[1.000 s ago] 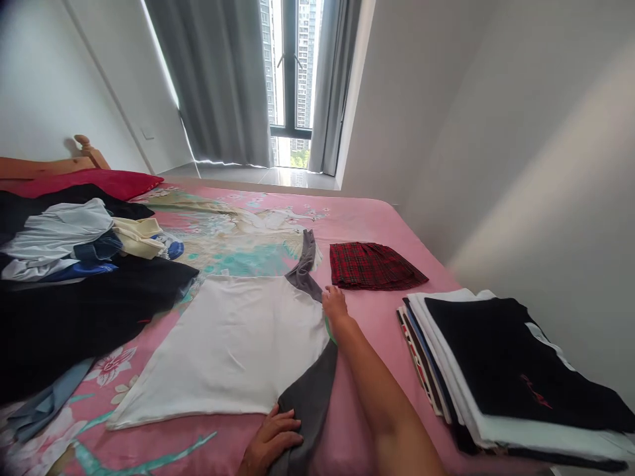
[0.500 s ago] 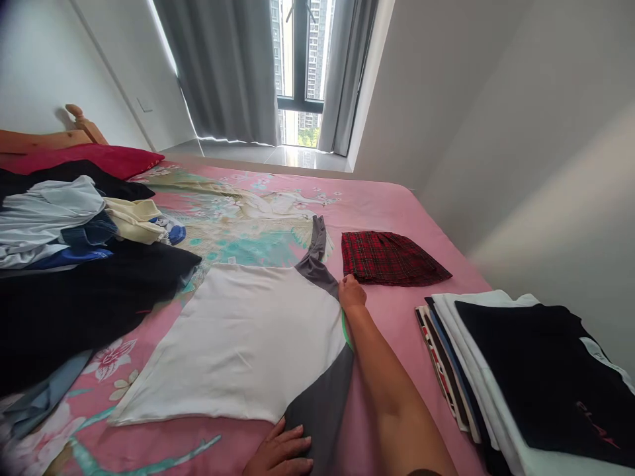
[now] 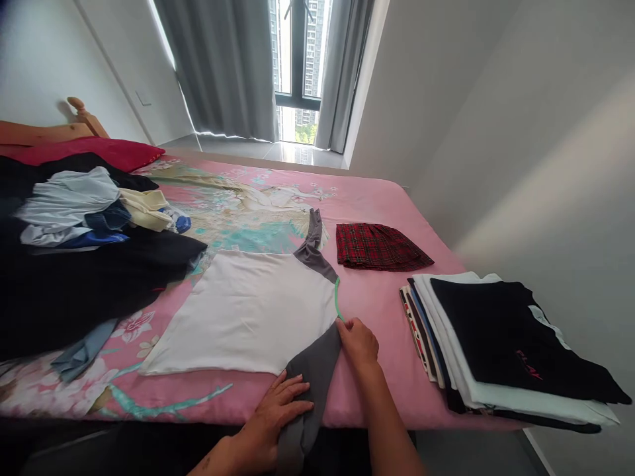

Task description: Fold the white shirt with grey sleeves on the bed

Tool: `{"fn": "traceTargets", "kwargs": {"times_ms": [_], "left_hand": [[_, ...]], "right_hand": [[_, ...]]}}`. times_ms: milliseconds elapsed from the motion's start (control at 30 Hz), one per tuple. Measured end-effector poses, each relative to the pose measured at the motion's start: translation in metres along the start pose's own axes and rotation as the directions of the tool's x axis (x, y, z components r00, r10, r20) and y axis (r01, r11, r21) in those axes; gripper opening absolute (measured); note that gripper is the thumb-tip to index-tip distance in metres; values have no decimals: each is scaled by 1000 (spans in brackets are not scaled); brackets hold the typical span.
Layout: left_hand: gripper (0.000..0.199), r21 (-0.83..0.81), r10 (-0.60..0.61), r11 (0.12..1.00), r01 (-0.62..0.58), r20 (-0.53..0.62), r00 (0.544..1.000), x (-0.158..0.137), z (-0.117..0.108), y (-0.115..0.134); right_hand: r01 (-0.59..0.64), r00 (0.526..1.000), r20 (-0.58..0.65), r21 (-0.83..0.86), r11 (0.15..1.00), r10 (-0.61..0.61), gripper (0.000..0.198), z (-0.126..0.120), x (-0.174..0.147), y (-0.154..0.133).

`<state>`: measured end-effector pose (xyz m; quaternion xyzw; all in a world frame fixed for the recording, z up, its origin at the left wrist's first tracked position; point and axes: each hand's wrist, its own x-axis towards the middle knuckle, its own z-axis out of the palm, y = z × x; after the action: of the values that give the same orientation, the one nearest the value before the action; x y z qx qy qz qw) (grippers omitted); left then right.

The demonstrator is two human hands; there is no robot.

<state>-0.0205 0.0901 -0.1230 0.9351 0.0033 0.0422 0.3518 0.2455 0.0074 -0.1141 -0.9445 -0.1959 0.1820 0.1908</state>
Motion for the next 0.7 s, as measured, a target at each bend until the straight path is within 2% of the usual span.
{"fn": "traceTargets", "kwargs": {"times_ms": [167, 233, 300, 367, 433, 500, 533, 600, 700], "left_hand": [[72, 68, -18, 998, 15, 36, 999, -8, -4, 22], [75, 125, -14, 992, 17, -28, 1000, -20, -5, 23], [73, 202, -50, 976, 84, -169, 984, -40, -11, 14], [64, 276, -123, 932, 235, -368, 922, -66, -24, -8], [55, 320, -188, 847, 424, -566, 803, -97, -45, -39], [49, 347, -225, 746, 569, -672, 706, -129, -68, -73], [47, 363, -238, 703, 611, -690, 683, -145, -80, -89], [44, 384, -251, 661, 644, -697, 672, -170, -100, -114], [37, 423, -253, 664, 617, -649, 717, -189, -116, -136]], "right_hand": [[18, 999, -46, 31, 999, -17, 33, -3, -13, -3], [80, 994, -80, 76, 994, -74, 34, -3, -29, -2], [162, 985, -81, 107, 981, -154, 33, 2, -54, 4], [203, 979, -26, 98, 974, -201, 35, 9, -81, 14], [173, 983, 50, 65, 983, -176, 38, 16, -103, 27], [110, 989, 92, 46, 993, -114, 42, 21, -115, 39], [86, 992, 90, 43, 995, -90, 44, 22, -116, 43], [79, 996, 49, 46, 996, -81, 45, 22, -109, 45], [124, 992, -25, 65, 990, -122, 45, 17, -85, 35]]}}
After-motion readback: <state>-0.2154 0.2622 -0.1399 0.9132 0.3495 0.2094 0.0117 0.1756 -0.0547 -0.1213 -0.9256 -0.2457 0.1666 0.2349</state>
